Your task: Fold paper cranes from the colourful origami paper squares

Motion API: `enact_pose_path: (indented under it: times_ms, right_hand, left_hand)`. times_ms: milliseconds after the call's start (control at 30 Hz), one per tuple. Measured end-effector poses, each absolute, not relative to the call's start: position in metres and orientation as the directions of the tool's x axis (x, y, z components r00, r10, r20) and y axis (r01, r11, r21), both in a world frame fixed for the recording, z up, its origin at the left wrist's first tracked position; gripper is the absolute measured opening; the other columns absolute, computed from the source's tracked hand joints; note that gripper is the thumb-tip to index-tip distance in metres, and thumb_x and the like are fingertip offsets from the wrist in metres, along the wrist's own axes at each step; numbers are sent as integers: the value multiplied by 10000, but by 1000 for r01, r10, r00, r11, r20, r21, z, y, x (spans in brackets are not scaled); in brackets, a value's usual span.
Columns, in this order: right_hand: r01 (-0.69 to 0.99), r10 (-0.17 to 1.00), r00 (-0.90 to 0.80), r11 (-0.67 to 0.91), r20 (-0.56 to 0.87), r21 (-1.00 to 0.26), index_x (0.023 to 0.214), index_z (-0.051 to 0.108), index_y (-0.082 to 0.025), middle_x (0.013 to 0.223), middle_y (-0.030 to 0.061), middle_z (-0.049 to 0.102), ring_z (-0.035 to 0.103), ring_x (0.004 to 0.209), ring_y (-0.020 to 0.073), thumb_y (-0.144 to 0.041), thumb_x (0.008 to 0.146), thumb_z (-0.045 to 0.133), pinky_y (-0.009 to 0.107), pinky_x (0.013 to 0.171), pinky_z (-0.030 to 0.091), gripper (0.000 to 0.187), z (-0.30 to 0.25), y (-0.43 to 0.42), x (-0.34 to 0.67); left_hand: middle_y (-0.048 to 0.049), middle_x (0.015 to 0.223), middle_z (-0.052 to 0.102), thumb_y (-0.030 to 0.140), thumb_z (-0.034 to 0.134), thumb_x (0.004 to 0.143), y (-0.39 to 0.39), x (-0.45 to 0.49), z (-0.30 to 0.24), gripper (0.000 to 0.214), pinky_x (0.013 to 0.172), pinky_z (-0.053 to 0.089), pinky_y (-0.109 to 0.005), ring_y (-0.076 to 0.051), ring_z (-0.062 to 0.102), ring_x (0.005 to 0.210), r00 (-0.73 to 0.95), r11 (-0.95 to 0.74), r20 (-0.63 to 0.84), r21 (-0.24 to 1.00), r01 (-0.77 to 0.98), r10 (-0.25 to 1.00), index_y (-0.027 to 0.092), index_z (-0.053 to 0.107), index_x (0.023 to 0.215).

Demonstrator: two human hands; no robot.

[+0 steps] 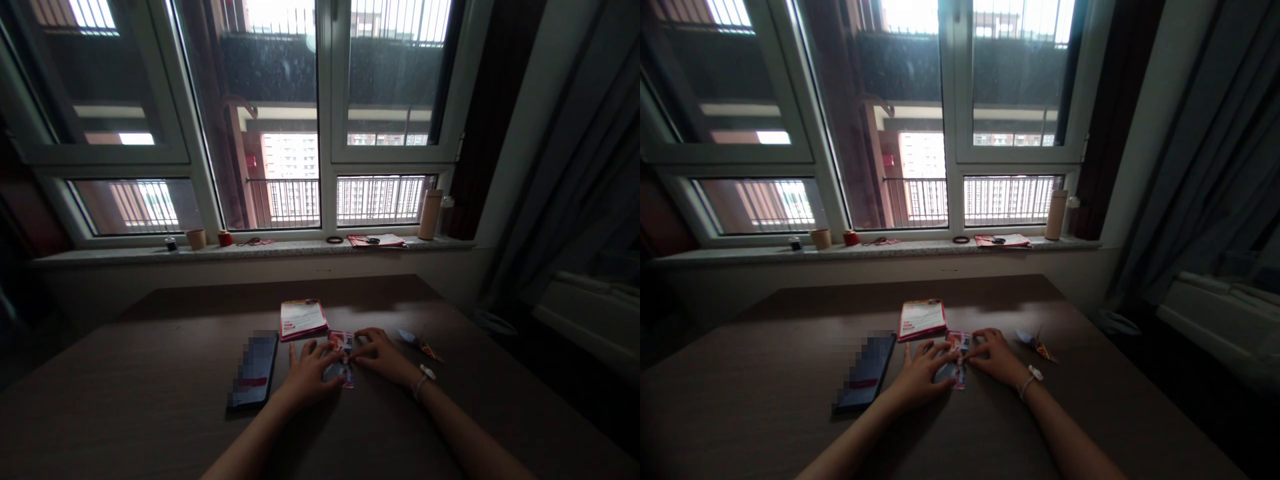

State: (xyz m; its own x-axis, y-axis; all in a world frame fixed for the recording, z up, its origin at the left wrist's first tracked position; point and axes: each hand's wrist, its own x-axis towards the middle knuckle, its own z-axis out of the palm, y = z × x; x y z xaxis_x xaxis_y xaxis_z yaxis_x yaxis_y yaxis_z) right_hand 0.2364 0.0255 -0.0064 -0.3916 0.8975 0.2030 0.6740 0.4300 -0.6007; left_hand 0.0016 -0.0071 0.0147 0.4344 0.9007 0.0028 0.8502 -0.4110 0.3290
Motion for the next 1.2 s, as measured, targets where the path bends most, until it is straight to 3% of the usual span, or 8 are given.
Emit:
enact_pose_path:
  times_ms: [167, 567, 733, 833, 900, 1000, 1100, 1200]
  right_hand:
    - [722, 926, -296, 379, 237, -579, 966, 757, -310, 1308, 40, 530, 398, 1261, 250, -385, 829, 622, 393, 1105, 302, 207, -10, 31, 237]
    - [910, 964, -121, 203, 237, -361, 1210, 604, -441, 1394, 35, 438, 284, 1348, 325, -488, 900, 470, 563, 1082, 237, 342, -13, 36, 222]
    - [895, 953, -204, 274, 223, -353, 1305, 528, -394, 1465, 29, 383, 276, 1364, 306, -478, 899, 460, 561, 1118, 191, 421, -8, 32, 228]
    - [834, 914, -350, 403, 203, -377, 1382, 418, -421, 1533, -31, 304, 239, 1392, 281, -379, 882, 494, 536, 1137, 184, 507, -4, 27, 232]
    - [799, 884, -447, 463, 135, -384, 1335, 465, -451, 1503, -71, 367, 201, 1414, 285, -318, 904, 440, 592, 1141, 98, 452, -4, 25, 232]
    - [787, 879, -458, 469, 130, -400, 1291, 528, -405, 1421, -43, 475, 211, 1410, 277, -272, 900, 431, 598, 1143, 50, 424, -3, 23, 227]
    - [798, 888, -416, 460, 197, -390, 1175, 631, -346, 1266, 21, 566, 303, 1351, 274, -328, 861, 531, 546, 1155, 78, 330, -2, 22, 225]
    - [812, 890, -387, 452, 240, -370, 1103, 676, -323, 1122, 49, 585, 430, 1218, 259, -370, 822, 606, 500, 1145, 146, 293, 1, 20, 227]
  left_hand:
    - [77, 1511, 370, 590, 555, 805, -6, 2, 17, 532, 1066, 1, -754, -384, 205, 1408, 423, -388, -31, 343, 856, 906, 520, 450, 1322]
    - [77, 1505, 385, 579, 573, 796, -8, 2, 19, 519, 1076, -3, -740, -386, 214, 1406, 420, -387, -29, 337, 858, 907, 504, 485, 1302]
    - [72, 1563, 271, 461, 552, 818, -6, -1, 20, 559, 1074, 11, -735, -373, 173, 1429, 424, -385, -54, 332, 861, 904, 523, 406, 1354]
    - [59, 1567, 261, 410, 577, 788, -2, -5, 18, 693, 1075, 29, -733, -363, 182, 1428, 410, -377, -20, 355, 856, 912, 519, 296, 1412]
    - [43, 1554, 296, 382, 582, 779, 2, -8, 15, 684, 1088, 36, -716, -361, 203, 1418, 388, -370, 20, 351, 860, 922, 490, 336, 1408]
    - [5, 1511, 379, 343, 580, 780, 8, -11, 10, 606, 1128, 84, -645, -333, 269, 1391, 346, -348, 66, 331, 877, 936, 412, 454, 1369]
    - [-17, 1441, 477, 311, 571, 802, 12, -11, 7, 493, 1147, 122, -584, -295, 335, 1349, 286, -317, 141, 312, 896, 948, 358, 554, 1292]
    - [-20, 1378, 543, 313, 549, 842, 12, -10, 5, 385, 1145, 109, -596, -287, 375, 1316, 255, -301, 179, 317, 899, 950, 341, 614, 1221]
